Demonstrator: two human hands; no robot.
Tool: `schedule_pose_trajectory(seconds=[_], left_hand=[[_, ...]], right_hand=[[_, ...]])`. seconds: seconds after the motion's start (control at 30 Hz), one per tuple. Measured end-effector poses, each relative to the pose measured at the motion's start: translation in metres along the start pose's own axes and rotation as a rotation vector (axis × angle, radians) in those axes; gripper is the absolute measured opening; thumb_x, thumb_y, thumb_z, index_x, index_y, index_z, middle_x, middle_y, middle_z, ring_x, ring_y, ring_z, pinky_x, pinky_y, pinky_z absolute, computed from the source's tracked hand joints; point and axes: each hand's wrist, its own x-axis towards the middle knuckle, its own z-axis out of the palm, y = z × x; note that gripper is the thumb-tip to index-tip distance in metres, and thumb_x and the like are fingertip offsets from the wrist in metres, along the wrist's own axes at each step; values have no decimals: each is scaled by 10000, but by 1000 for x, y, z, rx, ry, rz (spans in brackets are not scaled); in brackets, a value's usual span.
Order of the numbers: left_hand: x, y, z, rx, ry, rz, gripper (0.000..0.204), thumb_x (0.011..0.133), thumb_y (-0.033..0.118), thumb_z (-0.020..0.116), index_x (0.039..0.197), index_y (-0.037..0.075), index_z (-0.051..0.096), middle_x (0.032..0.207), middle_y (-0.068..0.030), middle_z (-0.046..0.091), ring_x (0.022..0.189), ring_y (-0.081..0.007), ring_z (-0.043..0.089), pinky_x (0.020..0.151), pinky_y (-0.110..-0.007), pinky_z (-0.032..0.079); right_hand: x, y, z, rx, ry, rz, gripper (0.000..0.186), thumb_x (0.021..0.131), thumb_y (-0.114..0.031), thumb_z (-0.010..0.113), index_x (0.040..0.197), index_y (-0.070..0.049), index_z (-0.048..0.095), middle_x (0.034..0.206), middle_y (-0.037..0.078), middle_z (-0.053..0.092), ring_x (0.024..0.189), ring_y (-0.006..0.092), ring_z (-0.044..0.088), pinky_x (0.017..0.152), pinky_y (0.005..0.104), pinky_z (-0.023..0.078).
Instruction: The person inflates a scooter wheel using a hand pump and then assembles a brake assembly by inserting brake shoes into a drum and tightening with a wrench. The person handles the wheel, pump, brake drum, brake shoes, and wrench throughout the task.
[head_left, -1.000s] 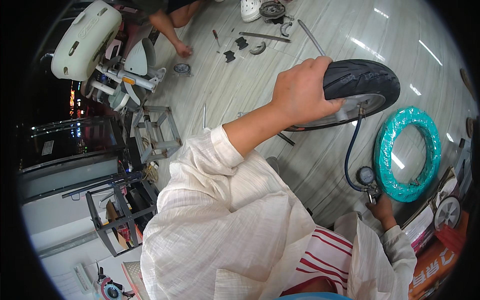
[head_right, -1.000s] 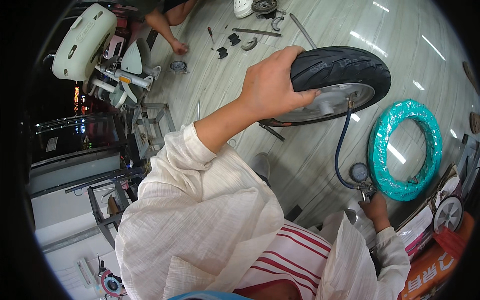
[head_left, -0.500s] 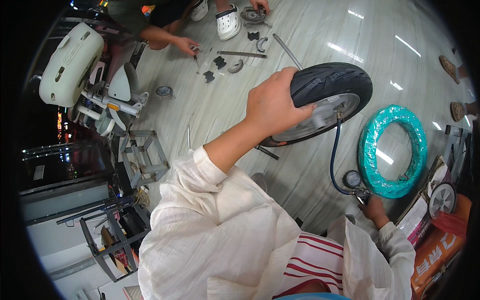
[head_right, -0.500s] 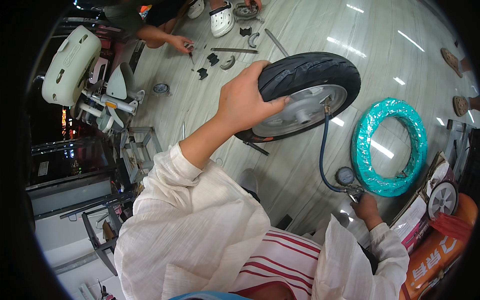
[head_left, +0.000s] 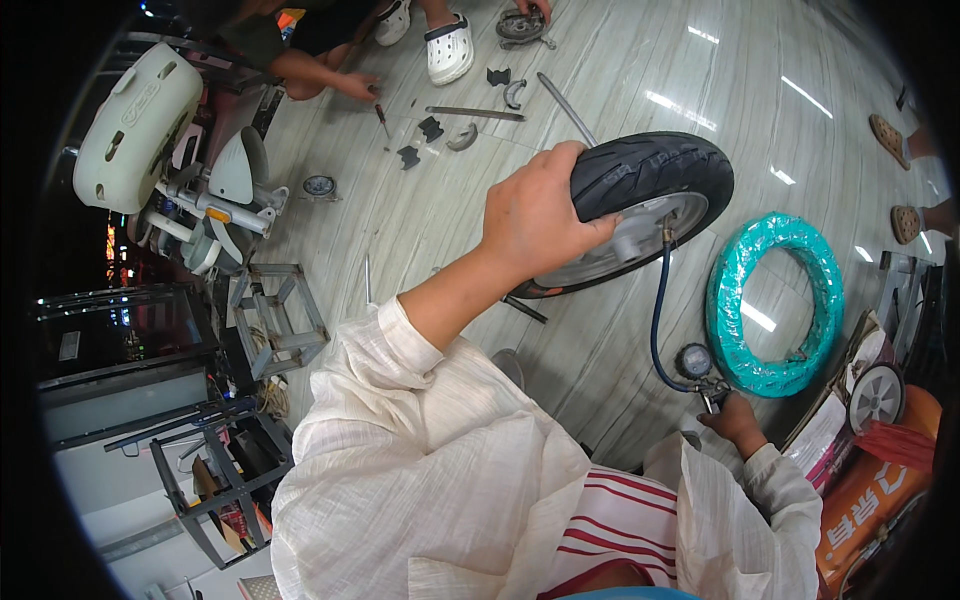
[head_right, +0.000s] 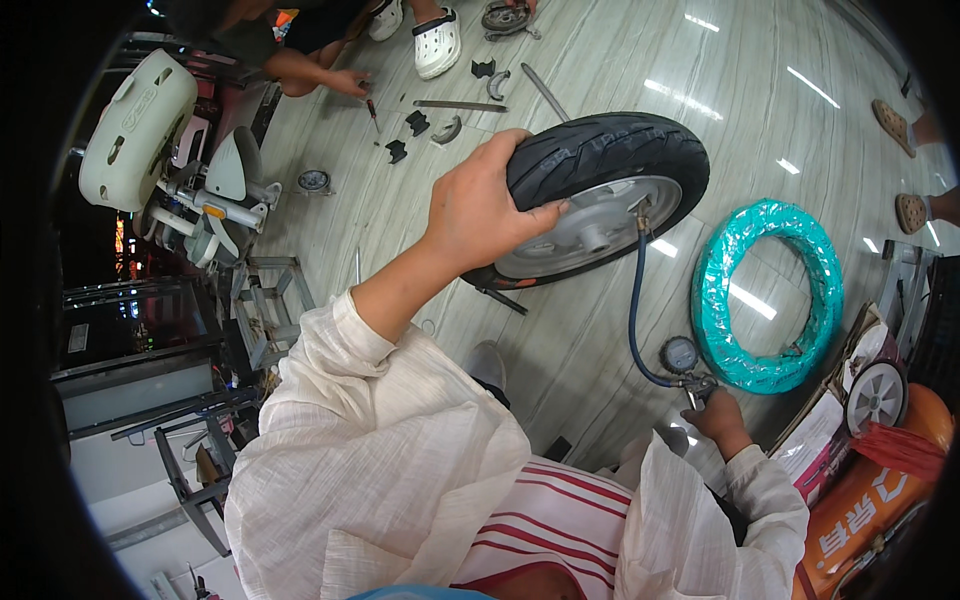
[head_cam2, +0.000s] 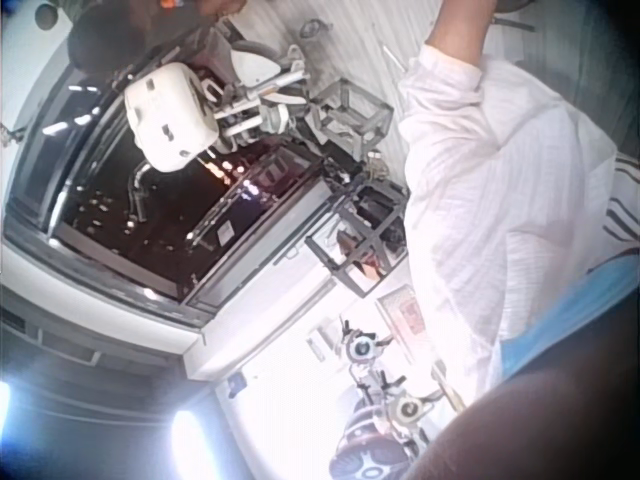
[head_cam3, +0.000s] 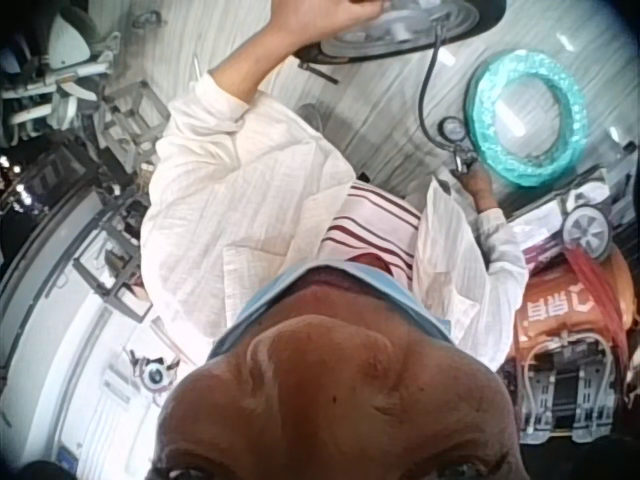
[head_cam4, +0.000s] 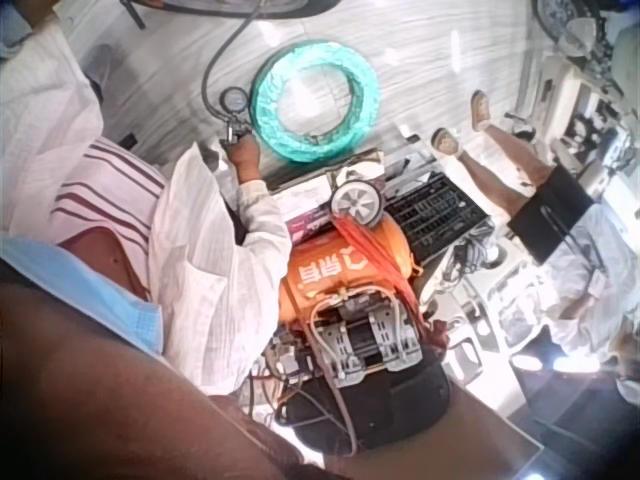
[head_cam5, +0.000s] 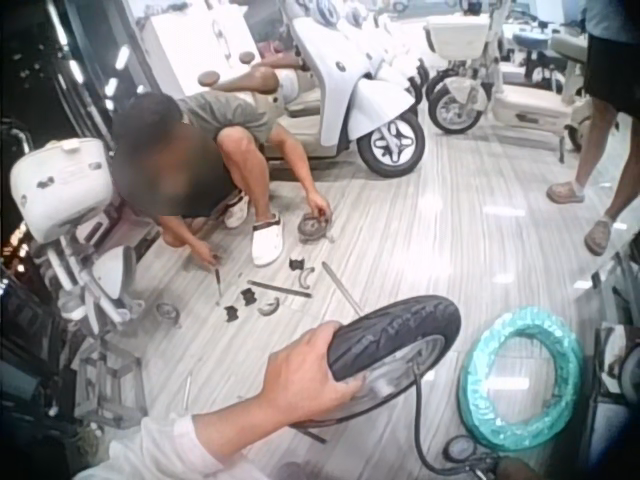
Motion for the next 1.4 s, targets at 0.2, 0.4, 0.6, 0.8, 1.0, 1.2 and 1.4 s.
schedule_pose_trajectory(seconds=[0.2,0.4,0.6,0.8,1.0,1.2,1.4], left_hand=[[0,2,-1,2,8,3,707,635,387,799,1187,19,555,976,-160,668,867,-300,673,762,-377,529],[0,1,0,-21,-1,-12,708,640,386,794,1192,15,551,978,-158,665,887,-296,669,771,-374,526],[-2,-1,-2,-22,-16,-26,693,652,387,785,1189,18,551,992,-158,666,899,-297,666,784,-373,522],[7,-12,-21,-295,-237,59,738,732,447,735,1289,28,492,1072,-186,640,991,-333,644,878,-378,496],[15,-29,-12,-723,-621,125,580,879,440,623,1286,36,536,1118,-146,641,964,-234,650,817,-346,516],[66,-297,118,73,-109,-495,418,902,203,522,1302,82,537,1344,-161,521,1181,-345,549,970,-428,462],[72,-397,170,347,-71,-489,472,919,89,456,1387,147,417,1515,-144,306,1257,-360,462,975,-446,470]], right_hand=[[9,14,8,-101,15,109,440,662,-335,818,904,6,682,951,233,675,929,388,645,814,446,515],[5,9,5,-87,21,114,435,674,-329,815,900,18,681,940,232,678,911,394,647,804,450,519],[6,13,7,-75,15,97,446,674,-334,811,869,46,683,911,283,659,897,419,642,781,455,512],[7,12,-6,-249,-145,131,481,713,-407,786,967,-7,703,995,235,671,973,384,641,848,443,512],[-37,-264,-193,-134,888,-850,692,794,-501,672,1258,-3,549,1208,210,586,1098,393,546,973,472,379],[1,-323,-201,-220,684,-826,362,721,-416,685,737,-57,634,752,69,628,678,292,558,779,422,427],[6,-326,-204,-95,749,-755,173,649,-244,675,689,-85,620,681,55,613,620,250,553,653,366,398]])
